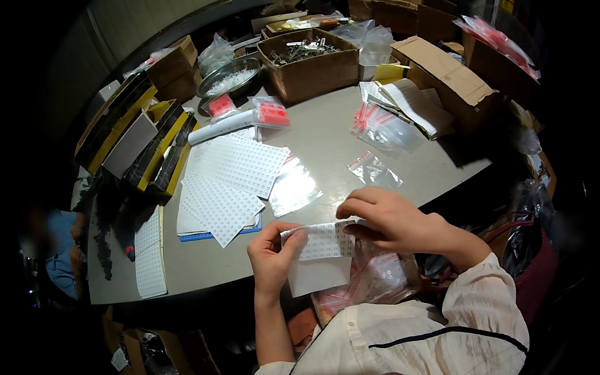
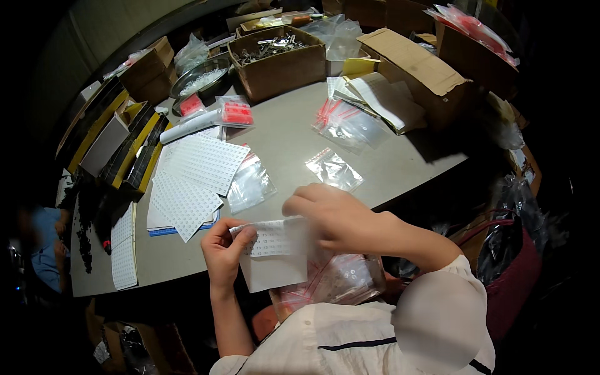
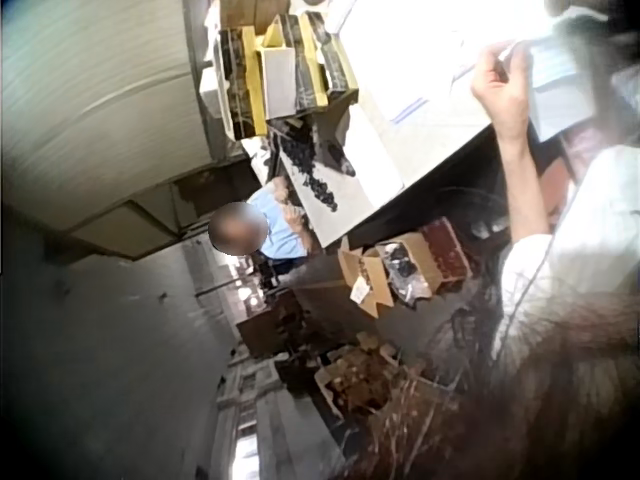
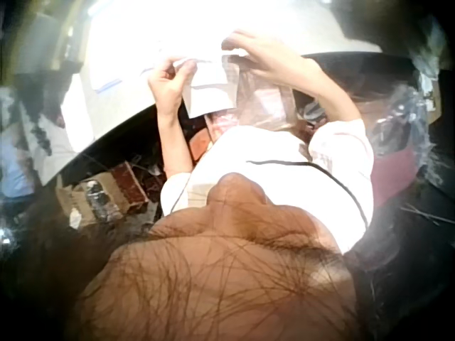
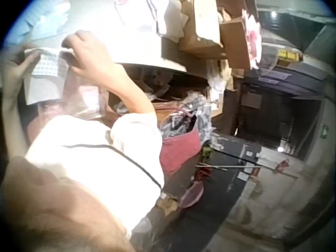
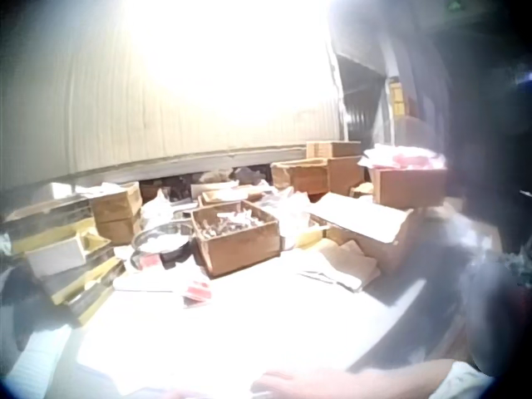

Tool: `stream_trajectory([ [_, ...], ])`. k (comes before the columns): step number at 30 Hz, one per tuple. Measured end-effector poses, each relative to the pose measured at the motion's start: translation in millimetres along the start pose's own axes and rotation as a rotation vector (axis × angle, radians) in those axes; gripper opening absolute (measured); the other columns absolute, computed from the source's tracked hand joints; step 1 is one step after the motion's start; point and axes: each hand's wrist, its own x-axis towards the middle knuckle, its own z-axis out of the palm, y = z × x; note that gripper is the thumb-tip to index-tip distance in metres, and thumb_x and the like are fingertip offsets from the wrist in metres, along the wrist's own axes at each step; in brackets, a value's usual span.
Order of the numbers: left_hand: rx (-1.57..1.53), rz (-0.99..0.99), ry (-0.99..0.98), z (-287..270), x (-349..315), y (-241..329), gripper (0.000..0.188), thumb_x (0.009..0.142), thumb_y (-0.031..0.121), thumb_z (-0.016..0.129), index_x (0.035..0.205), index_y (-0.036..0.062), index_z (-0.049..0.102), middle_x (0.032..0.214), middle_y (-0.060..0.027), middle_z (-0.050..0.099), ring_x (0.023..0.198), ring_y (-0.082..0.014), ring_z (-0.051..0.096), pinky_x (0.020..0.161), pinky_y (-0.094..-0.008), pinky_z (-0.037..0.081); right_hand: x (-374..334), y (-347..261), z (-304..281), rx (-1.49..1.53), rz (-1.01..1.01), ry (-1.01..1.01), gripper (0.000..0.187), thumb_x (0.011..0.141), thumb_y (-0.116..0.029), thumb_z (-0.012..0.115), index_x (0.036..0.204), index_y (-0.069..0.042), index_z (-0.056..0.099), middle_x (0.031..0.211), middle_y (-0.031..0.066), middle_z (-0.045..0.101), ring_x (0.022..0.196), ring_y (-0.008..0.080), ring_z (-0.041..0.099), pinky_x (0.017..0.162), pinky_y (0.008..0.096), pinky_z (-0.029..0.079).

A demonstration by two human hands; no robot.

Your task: The person sits at a cluttered table and repeatedly peels small stickers from a sheet, placing them into small plastic bags. The person handles sticker sheets and plastic bags throughout the clip.

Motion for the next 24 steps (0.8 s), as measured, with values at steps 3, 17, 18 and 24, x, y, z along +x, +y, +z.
stream_trajectory([
  [3,0.044,0.021,-0.005,1,0,-1,0.009,0.089,0.001,0.073,0.097,-0.0037,0.071,0.086,-0.0018,0.070,0.078,-0.0056,0.063,0.070,-0.0203,0.050,14,6,16,-0.019,-0.036,-0.009,0.018,0.089,-0.009,0.069,0.104,-0.004,0.059,0.097,0.0137,0.061,0.095,0.0343,0.059,0.083,0.0422,0.048],
  [17,0.173,0.039,0.026,4,-1,0,0.008,0.088,0.001,0.074,0.095,-0.0030,0.070,0.082,-0.0029,0.070,0.075,-0.0076,0.064,0.068,-0.0214,0.051,7,7,42,-0.307,-0.216,0.152,0.023,0.075,-0.006,0.072,0.094,-0.005,0.058,0.091,0.0100,0.058,0.085,0.0301,0.059,0.077,0.0386,0.048],
  [18,0.169,0.033,0.026,4,0,-1,0.008,0.088,0.001,0.074,0.095,-0.0031,0.070,0.082,-0.0030,0.070,0.075,-0.0077,0.064,0.068,-0.0215,0.051,7,7,40,-0.278,-0.194,0.136,0.025,0.077,-0.004,0.074,0.098,-0.004,0.060,0.092,0.0098,0.060,0.086,0.0298,0.060,0.076,0.0382,0.049],
  [24,0.173,0.039,0.019,2,1,-1,0.008,0.088,0.001,0.074,0.094,-0.0031,0.070,0.082,-0.0031,0.070,0.074,-0.0078,0.064,0.068,-0.0214,0.051,15,17,34,-0.031,-0.052,0.074,0.022,0.084,-0.006,0.073,0.100,-0.003,0.058,0.094,0.0119,0.061,0.087,0.0326,0.060,0.077,0.0411,0.048],
])
